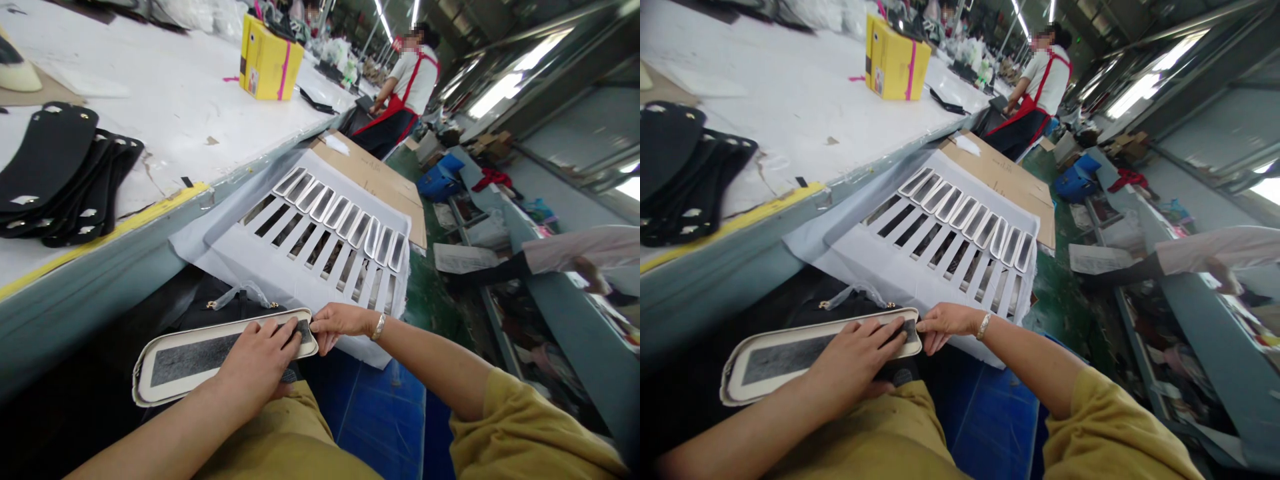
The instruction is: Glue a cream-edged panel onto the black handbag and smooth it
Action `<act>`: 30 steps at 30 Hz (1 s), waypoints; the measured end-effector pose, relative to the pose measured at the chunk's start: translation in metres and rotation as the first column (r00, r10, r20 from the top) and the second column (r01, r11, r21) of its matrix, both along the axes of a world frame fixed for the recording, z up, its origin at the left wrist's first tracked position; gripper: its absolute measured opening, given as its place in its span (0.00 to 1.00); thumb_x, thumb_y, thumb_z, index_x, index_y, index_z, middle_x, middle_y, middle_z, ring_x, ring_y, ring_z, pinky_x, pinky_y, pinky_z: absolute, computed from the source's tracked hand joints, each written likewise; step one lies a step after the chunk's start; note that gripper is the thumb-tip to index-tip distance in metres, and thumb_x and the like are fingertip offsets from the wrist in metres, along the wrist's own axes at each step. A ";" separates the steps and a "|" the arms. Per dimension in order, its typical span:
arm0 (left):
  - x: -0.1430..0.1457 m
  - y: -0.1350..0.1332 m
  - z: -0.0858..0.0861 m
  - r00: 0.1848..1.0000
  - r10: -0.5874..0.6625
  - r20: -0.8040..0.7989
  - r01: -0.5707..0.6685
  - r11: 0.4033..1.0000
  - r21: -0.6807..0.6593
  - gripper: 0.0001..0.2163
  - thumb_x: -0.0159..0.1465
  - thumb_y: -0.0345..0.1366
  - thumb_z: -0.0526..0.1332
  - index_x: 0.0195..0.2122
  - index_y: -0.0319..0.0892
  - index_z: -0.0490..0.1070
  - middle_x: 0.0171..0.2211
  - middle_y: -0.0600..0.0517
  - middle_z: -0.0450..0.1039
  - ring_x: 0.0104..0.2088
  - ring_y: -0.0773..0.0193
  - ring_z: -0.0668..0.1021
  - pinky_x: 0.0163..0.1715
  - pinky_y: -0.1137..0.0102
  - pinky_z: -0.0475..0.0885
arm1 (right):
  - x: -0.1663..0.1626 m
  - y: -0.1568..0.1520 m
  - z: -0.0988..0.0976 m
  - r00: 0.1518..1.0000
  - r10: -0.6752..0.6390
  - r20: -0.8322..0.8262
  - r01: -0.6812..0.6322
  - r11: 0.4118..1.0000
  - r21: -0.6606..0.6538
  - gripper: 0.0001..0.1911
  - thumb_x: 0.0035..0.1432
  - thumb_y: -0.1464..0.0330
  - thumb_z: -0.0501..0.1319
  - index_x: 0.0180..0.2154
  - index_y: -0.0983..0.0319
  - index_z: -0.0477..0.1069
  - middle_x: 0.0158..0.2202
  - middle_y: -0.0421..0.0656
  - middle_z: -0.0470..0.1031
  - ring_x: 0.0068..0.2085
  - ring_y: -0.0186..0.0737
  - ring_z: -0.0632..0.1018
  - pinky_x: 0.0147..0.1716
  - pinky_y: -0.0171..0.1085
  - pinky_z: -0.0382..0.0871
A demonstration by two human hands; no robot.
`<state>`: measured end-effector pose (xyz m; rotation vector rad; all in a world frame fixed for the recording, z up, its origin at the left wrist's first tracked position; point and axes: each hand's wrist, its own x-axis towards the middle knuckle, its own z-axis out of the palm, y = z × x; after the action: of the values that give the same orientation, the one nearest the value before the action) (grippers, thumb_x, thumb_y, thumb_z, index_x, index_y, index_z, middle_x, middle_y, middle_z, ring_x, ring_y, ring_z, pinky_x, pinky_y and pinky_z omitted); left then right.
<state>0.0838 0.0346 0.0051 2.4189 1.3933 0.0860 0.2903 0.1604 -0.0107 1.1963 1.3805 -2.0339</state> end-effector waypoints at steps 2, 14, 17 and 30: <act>0.000 0.000 0.000 1.000 -0.005 -0.001 0.005 1.000 -0.001 0.32 0.54 0.51 0.65 0.58 0.46 0.63 0.63 0.48 0.57 0.51 0.48 0.68 0.45 0.55 0.65 | -0.003 -0.002 0.007 0.999 0.011 0.036 -0.012 1.000 0.025 0.31 0.43 0.44 0.65 0.29 0.67 0.72 0.27 0.45 0.78 0.28 0.37 0.79 0.29 0.33 0.73; -0.002 -0.004 0.000 0.999 0.012 0.046 -0.013 0.999 0.029 0.38 0.50 0.57 0.65 0.58 0.44 0.61 0.61 0.44 0.58 0.52 0.48 0.67 0.47 0.55 0.64 | -0.028 -0.017 0.021 0.957 0.107 0.269 -0.185 0.941 0.284 0.24 0.54 0.50 0.58 0.23 0.66 0.70 0.26 0.50 0.78 0.23 0.40 0.78 0.24 0.35 0.72; -0.008 -0.006 0.004 0.978 0.054 0.201 -0.049 0.998 -0.029 0.44 0.50 0.60 0.63 0.63 0.45 0.51 0.61 0.44 0.59 0.54 0.49 0.67 0.51 0.56 0.63 | -0.030 -0.012 0.021 0.954 0.197 0.227 -0.254 0.932 0.259 0.26 0.52 0.48 0.58 0.25 0.67 0.72 0.27 0.52 0.78 0.25 0.41 0.79 0.28 0.36 0.73; -0.143 -0.095 -0.026 0.145 0.867 0.477 -0.774 0.400 -0.490 0.16 0.57 0.50 0.59 0.27 0.42 0.63 0.22 0.57 0.63 0.24 0.67 0.69 0.24 0.73 0.66 | -0.023 -0.010 0.022 0.979 0.067 0.190 -0.120 0.951 0.283 0.30 0.42 0.41 0.61 0.23 0.64 0.70 0.25 0.49 0.76 0.26 0.39 0.77 0.28 0.34 0.72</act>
<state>-0.0593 -0.0604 -0.0213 0.9181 2.0072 1.0249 0.2670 0.1504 0.0114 1.3679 1.6554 -1.6513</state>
